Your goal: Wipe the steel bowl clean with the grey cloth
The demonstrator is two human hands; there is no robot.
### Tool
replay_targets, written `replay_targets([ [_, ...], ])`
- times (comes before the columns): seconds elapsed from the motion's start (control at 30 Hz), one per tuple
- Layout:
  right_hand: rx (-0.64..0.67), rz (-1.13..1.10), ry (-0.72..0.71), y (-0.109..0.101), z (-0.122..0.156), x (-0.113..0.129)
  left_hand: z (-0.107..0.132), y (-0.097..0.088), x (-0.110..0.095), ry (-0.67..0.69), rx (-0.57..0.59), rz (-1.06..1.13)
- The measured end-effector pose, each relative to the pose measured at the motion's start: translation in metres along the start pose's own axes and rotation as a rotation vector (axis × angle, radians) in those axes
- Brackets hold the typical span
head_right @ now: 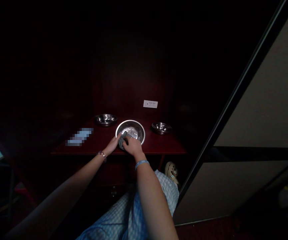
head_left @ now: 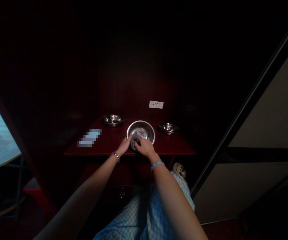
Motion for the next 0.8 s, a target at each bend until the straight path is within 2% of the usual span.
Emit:
replay_targets([
  [0.17, -0.02, -0.065, -0.128, 0.003, 0.0, 0.013, -0.002, 0.0, 0.002, 0.02, 0.002, 0.036],
  [0.33, -0.016, -0.024, -0.167, 0.006, 0.0, 0.016, -0.004, -0.007, 0.005, 0.01, -0.049, 0.005],
  [0.5, -0.083, 0.012, -0.255, 0.002, 0.001, 0.027, -0.009, -0.012, 0.014, -0.034, -0.099, 0.085],
  [0.8, -0.16, 0.049, -0.294, 0.0, 0.001, 0.034, -0.017, -0.02, 0.031, -0.092, -0.201, 0.223],
])
Point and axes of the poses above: each hand's wrist, its own z-axis away from the middle knuckle, its own y-axis out of the palm, x = y × z, the point moved 10 cm from there along -z, towards the middle knuckle, and after that the axes turned 3 degrees about -x, right-handed, at the moved point
